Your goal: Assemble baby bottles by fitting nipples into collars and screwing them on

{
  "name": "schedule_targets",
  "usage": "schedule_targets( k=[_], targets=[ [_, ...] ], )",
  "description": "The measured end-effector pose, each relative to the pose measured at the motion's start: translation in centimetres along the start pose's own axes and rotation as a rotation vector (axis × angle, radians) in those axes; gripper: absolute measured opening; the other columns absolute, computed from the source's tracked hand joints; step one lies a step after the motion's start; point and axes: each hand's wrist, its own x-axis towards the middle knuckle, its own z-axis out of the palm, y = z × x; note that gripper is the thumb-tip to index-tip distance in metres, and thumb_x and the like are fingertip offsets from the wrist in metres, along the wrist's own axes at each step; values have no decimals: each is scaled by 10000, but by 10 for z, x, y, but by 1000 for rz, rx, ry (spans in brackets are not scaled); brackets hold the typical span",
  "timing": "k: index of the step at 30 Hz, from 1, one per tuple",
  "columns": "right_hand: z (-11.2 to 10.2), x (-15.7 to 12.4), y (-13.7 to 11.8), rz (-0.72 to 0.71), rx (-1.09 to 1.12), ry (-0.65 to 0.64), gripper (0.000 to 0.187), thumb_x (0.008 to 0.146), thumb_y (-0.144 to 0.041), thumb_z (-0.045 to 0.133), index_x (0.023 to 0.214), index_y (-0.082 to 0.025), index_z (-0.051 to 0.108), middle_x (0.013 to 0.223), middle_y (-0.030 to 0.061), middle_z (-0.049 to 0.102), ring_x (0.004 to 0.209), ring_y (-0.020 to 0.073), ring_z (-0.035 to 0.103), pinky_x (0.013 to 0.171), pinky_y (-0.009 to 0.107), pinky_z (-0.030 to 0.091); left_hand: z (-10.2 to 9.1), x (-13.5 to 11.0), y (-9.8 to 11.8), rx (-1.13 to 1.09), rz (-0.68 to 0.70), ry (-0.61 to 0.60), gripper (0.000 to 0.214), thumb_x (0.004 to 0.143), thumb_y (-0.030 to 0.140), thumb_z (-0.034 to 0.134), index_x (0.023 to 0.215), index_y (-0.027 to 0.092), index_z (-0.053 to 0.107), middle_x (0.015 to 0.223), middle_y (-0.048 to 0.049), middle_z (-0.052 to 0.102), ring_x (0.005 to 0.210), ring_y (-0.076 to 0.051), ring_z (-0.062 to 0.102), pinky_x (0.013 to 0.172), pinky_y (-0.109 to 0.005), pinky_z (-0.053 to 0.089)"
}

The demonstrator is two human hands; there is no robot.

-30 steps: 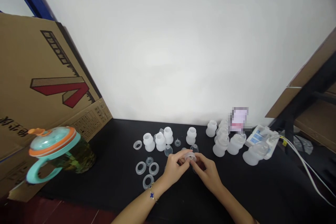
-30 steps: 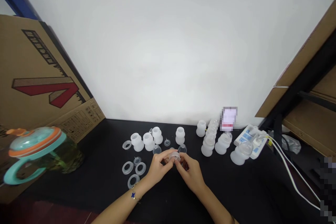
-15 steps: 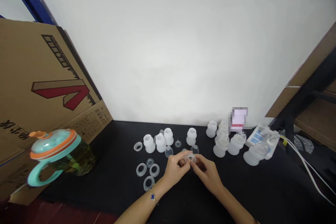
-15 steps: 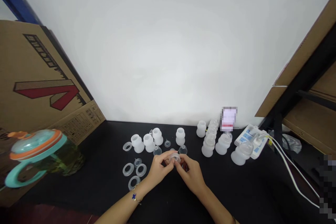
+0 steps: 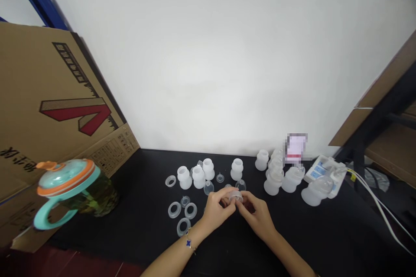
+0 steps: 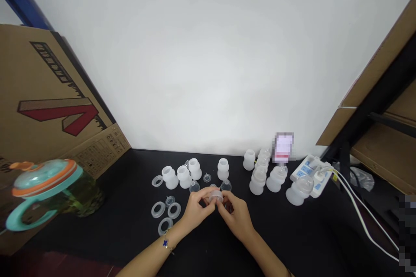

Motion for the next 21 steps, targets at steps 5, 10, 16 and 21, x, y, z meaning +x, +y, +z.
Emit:
schedule_targets(
  k=[5, 10, 16, 21],
  targets=[
    [1, -1, 0, 1, -3, -7, 238, 969, -398, 553, 1049, -209, 674, 687, -19, 662, 560, 146, 577, 536, 236, 415, 1, 0, -3, -3, -10, 7, 297, 789, 153, 629, 1048, 166, 776, 658, -6, 706, 497, -110, 548, 522, -208, 465],
    [1, 0, 0, 6, 7, -15, 256, 972, -415, 547, 1033, -204, 678, 680, -16, 652, 563, 143, 572, 535, 231, 416, 1, 0, -4, -5, -5, 7, 308, 789, 154, 619, 1048, 167, 785, 660, -7, 713, 486, -104, 536, 511, -201, 452],
    [1, 0, 0, 16, 10, -10, 249, 964, -415, 558, 1030, -208, 680, 669, -20, 642, 556, 143, 572, 520, 227, 409, 0, 0, -2, -10, 4, -3, 321, 796, 145, 613, 1068, 171, 781, 700, -13, 736, 497, -104, 551, 514, -198, 454],
    [0, 0, 1, 20, 0, 7, 245, 959, -400, 559, 1045, -201, 672, 678, -19, 639, 561, 145, 571, 524, 230, 405, -1, 1, 0, -35, 10, -16, 320, 835, 163, 605, 1120, 171, 750, 788, -28, 761, 541, -114, 587, 536, -203, 476]
  ],
)
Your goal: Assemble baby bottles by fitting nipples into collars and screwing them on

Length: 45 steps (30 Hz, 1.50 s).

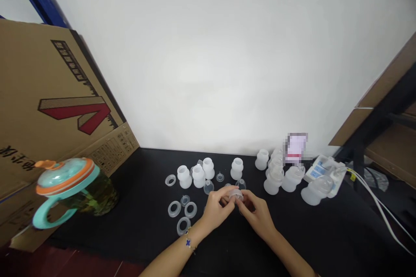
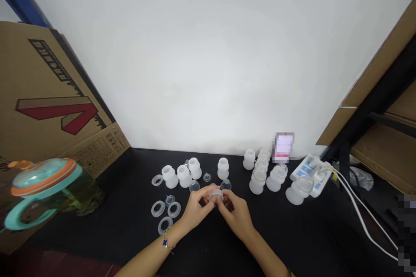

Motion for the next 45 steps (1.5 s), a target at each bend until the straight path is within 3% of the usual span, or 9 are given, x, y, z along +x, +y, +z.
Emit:
schedule_targets(
  k=[25, 45],
  targets=[
    [1, -1, -1, -27, 9, -6, 233, 958, -401, 552, 976, -207, 681, 697, -8, 686, 558, 142, 569, 529, 227, 423, 2, -2, 0, 34, 1, 21, 272, 803, 152, 616, 1024, 155, 775, 617, 2, 678, 484, -108, 544, 511, -201, 457],
    [1, -1, -1, -19, 2, -3, 308, 976, -454, 512, 1004, -202, 687, 689, 6, 686, 577, 152, 595, 543, 236, 459, 0, -2, 2, 50, 25, -21, 291, 845, 181, 609, 1107, 168, 735, 801, -27, 748, 543, -110, 571, 554, -205, 484]
  ],
)
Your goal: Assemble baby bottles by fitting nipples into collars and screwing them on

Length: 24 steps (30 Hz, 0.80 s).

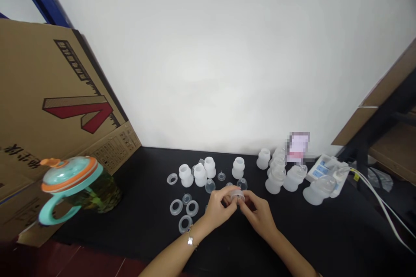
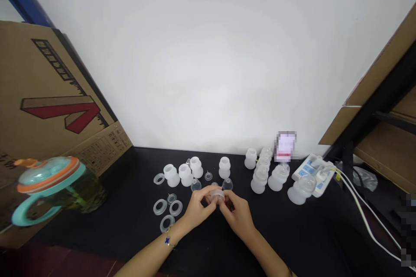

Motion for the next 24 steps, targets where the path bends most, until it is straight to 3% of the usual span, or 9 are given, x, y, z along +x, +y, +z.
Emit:
schedule_targets(
  k=[24],
  targets=[
    [0, 0, 0, -6, -11, -10, 293, 971, -447, 526, 993, -207, 692, 679, -7, 674, 572, 148, 592, 531, 228, 445, 3, -1, -1, 100, 2, 30, 281, 807, 171, 610, 1056, 179, 741, 613, 18, 685, 489, -114, 587, 527, -197, 496]
  ],
)
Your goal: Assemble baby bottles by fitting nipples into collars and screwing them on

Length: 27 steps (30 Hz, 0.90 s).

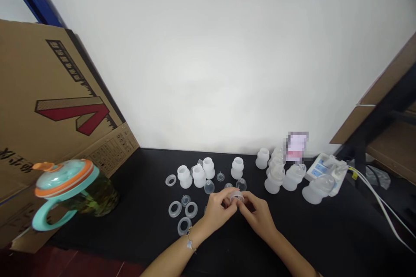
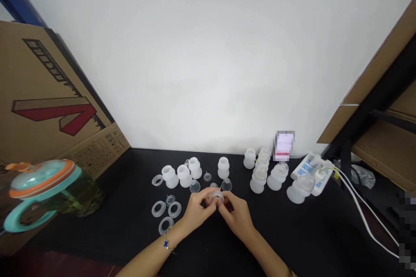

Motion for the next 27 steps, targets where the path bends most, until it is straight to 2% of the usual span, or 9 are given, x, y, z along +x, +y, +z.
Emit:
schedule_targets(
  k=[7, 14, 18, 21, 27],
  targets=[
    [-1, 0, -1, 8, -6, 10, 292, 963, -446, 544, 972, -200, 701, 646, -14, 641, 555, 145, 575, 522, 228, 435, -1, 1, 2, -8, -2, -3, 295, 821, 152, 606, 1079, 180, 746, 673, 6, 709, 499, -105, 561, 537, -201, 483],
    [-1, 3, 1, 36, -12, 60, 299, 941, -442, 584, 1107, -211, 678, 716, -2, 667, 558, 144, 579, 497, 228, 445, -4, 2, 6, 11, -7, -16, 336, 832, 154, 595, 1136, 192, 733, 747, -2, 729, 543, -113, 585, 544, -199, 477],
    [-2, 4, 4, 14, -28, 76, 268, 925, -427, 604, 1061, -211, 682, 703, -3, 661, 554, 145, 576, 507, 236, 451, -3, 1, 2, 73, 32, -3, 359, 849, 161, 592, 1178, 219, 723, 799, -11, 746, 573, -123, 600, 587, -219, 498],
    [-2, 4, 7, 21, -48, 86, 245, 915, -413, 612, 1028, -207, 680, 673, -10, 640, 539, 147, 564, 501, 240, 436, -2, 0, 0, 128, 46, 18, 394, 839, 159, 600, 1211, 234, 706, 750, 4, 722, 570, -129, 593, 599, -230, 499],
    [-2, 4, 10, 36, -76, 79, 232, 919, -419, 611, 977, -204, 678, 652, -13, 607, 542, 153, 542, 505, 250, 408, -5, 3, 5, 98, -3, 44, 416, 841, 174, 606, 1254, 206, 636, 767, 11, 702, 600, -132, 615, 586, -221, 500]
  ],
)
